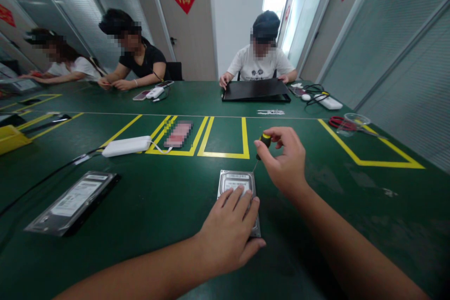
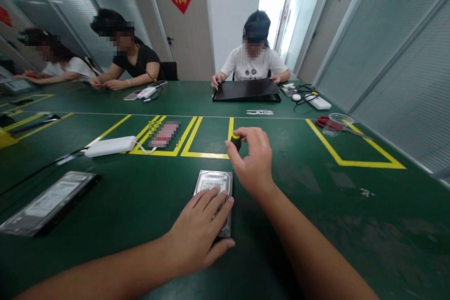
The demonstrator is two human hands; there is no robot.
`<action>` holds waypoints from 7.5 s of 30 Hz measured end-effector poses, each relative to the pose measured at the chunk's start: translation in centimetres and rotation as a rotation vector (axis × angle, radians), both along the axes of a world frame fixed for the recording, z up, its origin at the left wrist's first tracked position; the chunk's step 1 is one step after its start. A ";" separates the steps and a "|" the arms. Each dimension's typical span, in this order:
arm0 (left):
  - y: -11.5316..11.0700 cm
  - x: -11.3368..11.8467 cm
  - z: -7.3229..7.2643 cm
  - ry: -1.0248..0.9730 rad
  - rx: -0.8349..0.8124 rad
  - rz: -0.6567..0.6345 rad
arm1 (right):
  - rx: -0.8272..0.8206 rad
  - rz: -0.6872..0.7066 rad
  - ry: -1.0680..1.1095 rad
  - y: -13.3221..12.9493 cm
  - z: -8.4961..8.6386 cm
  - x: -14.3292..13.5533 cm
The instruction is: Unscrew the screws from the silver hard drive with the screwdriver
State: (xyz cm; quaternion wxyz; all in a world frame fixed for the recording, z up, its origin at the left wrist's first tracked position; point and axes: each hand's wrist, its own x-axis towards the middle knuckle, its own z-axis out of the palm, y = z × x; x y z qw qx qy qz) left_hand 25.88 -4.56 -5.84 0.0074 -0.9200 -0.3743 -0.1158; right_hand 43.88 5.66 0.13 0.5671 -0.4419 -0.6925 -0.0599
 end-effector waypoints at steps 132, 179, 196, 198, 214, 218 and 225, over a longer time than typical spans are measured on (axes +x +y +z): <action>0.1 0.0 0.3 0.000 -0.035 -0.003 | -0.011 0.000 0.035 -0.3 0.5 0.1; 0.8 -0.9 0.4 -0.063 -0.054 -0.040 | -0.039 -0.074 0.046 -0.4 0.6 0.1; 0.8 -0.8 0.4 -0.067 -0.062 -0.029 | -0.087 -0.078 0.086 -0.2 0.7 0.1; 0.7 -0.8 0.4 -0.062 -0.063 -0.028 | -0.090 -0.059 0.082 -0.2 0.7 0.0; 0.8 -1.2 0.7 -0.014 -0.059 -0.066 | -0.066 -0.073 0.046 -0.4 1.2 -0.2; 0.9 -1.2 0.7 -0.011 -0.060 -0.069 | -0.069 -0.068 0.044 -0.5 1.2 -0.2; 1.0 -1.2 0.8 -0.012 -0.046 -0.076 | -0.069 -0.043 0.045 -0.4 1.0 -0.1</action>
